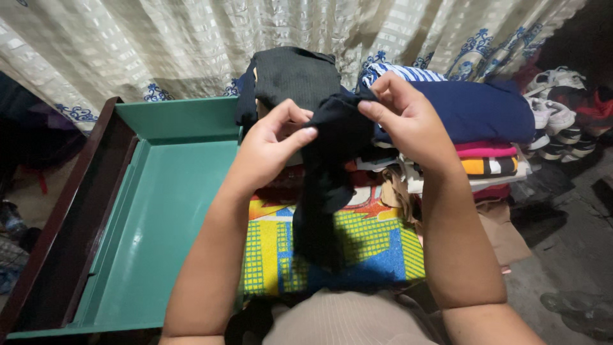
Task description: The person folds several garments one by one, including a black top, a navy blue top, a beige top, and a black bottom. Each item is smoothed, folded into a compact rectangle, and placed into a green plastic drawer.
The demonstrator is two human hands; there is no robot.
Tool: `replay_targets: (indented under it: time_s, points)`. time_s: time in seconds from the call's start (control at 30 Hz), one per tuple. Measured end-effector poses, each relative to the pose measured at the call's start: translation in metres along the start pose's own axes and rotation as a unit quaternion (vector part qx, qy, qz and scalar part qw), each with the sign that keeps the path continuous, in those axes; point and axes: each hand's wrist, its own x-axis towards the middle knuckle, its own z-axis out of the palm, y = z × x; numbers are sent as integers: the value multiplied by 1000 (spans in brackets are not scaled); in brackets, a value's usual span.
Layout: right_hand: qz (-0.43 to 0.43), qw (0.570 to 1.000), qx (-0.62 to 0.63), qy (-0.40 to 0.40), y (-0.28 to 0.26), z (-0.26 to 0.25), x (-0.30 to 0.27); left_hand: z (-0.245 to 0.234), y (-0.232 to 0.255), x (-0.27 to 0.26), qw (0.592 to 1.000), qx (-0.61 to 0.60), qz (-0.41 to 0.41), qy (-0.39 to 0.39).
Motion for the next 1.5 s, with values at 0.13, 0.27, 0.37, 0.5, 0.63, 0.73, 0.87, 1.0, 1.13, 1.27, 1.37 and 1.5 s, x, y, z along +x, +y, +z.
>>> replay_targets:
  time_s: [0.13,0.27,0.37,0.5,0.63,0.73,0.87,1.0,1.13,1.27,1.37,1.5]
  points:
    - [-11,999,-33,31,-5,-1,-1,5,-1,1,999,-30,-20,-36]
    - [-31,999,-18,17,-12,5,-3,13,-1,6,997,-27,-66,11]
    - [-29,999,-25,-10,-15,16,-1,22,-2,13,993,-32,-111,31]
    - [-6,997,-79,-18,-18,26,-3,23,-3,13,997,-29,-65,-21]
    - [-18,994,-110,-19,-19,18,-7,17,-10,12,996,-53,-68,-31]
    - [-16,994,-113,1,-16,8,-9,9,-18,12,994,-79,-78,-19]
    - [-23,995,-89,40,-13,-17,-10,-13,-28,9,981,-141,-128,26]
    - [-60,992,-87,75,-6,-47,-15,-42,-37,3,970,-167,-160,78]
    - [-41,981,-74,177,14,-75,-13,-76,-43,-4,956,-164,-150,193]
    - [-37,962,-74,259,36,-108,-15,-111,-46,-17,948,-142,-84,274]
    - [-32,953,-71,291,44,-131,-20,-128,-47,-26,945,-124,-81,291]
    - [-41,956,-54,286,47,-138,-23,-135,-39,-32,945,-139,-60,289]
